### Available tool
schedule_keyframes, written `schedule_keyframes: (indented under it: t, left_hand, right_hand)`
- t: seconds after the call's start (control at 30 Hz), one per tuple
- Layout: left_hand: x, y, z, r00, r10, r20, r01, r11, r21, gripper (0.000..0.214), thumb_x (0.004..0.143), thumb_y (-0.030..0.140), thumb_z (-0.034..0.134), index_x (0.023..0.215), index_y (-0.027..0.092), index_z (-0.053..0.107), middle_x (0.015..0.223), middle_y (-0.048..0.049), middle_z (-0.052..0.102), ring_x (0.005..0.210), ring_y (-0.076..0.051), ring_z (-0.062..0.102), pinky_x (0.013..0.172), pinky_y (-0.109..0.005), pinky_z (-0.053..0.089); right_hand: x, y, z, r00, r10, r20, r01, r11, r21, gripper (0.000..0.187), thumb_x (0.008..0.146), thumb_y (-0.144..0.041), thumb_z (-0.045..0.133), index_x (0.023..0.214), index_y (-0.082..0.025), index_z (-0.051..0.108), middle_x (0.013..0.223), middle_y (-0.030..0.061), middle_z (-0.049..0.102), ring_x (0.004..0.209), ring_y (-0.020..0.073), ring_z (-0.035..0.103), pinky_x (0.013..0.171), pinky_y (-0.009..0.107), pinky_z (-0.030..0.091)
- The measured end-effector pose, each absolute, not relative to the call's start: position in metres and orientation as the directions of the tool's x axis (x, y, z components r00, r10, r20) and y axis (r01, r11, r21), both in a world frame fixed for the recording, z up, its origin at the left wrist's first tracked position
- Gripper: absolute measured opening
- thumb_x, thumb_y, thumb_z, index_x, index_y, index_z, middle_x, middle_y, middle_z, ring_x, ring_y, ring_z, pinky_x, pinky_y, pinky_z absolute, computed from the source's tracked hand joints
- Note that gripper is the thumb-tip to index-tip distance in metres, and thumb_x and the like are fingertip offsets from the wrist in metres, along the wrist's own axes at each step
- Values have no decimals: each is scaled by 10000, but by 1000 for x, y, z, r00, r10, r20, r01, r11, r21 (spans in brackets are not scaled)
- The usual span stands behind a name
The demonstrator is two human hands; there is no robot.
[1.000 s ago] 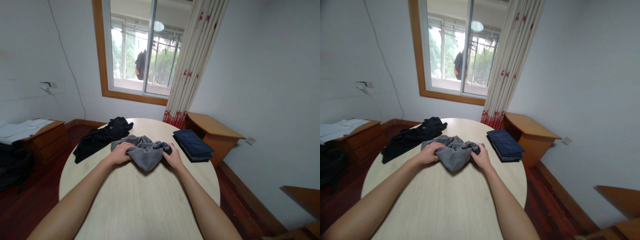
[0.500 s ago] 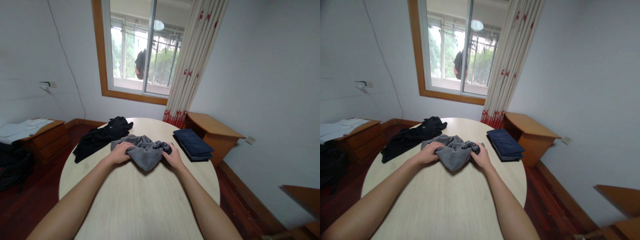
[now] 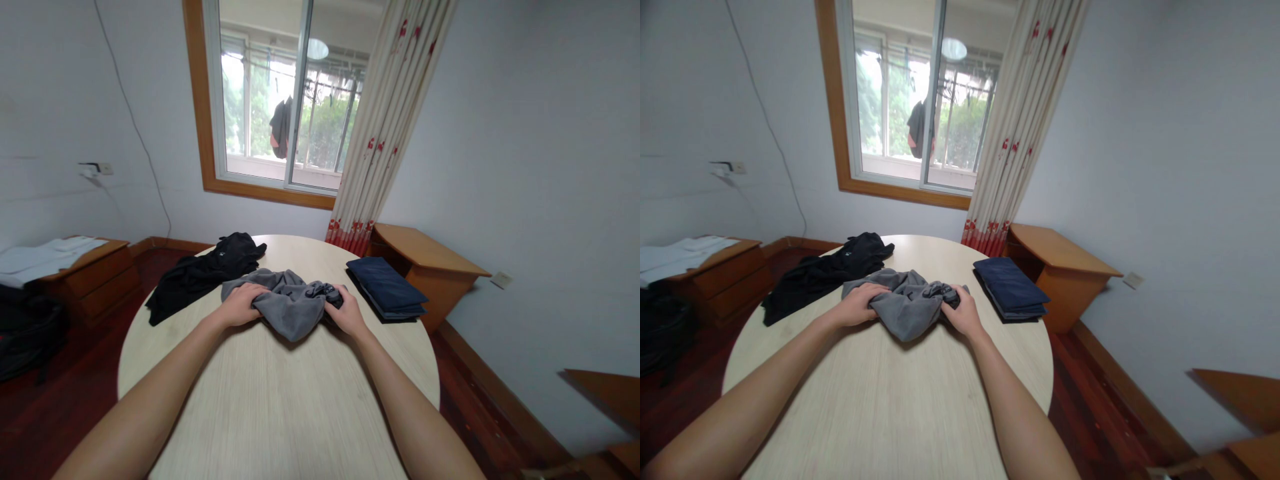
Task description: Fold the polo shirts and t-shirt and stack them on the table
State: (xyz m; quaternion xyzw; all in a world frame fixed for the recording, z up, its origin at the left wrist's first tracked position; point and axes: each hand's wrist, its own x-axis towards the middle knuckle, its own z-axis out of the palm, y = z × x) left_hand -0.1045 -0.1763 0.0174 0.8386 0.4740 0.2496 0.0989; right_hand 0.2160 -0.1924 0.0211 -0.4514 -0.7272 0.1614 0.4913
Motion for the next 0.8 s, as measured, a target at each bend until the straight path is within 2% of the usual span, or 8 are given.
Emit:
schedule_keyframes:
  t: [0.33, 0.8]
  left_hand:
    - [-103, -178, 21, 438, 848, 299, 769, -525, 364, 524, 715, 285, 639, 1238, 257, 672, 1356, -62, 632, 1275, -323, 524, 1078, -476, 383]
    - [-104, -178, 20, 440, 844, 307, 769, -531, 357, 525, 719, 289, 631, 1243, 267, 669, 1359, -49, 631, 1283, -313, 522, 1088, -470, 380]
  right_hand:
    - [216, -192, 21, -109, 820, 561, 503, 532, -681, 350, 771, -341, 685, 1080, -178, 659, 1013, 82, 729, 929, 242, 672, 874, 371, 516]
    - [217, -192, 21, -108, 830, 547, 502, 520, -691, 360, 772, -343, 687, 1091, -180, 647, 1044, 89, 724, 970, 250, 670, 894, 378, 504]
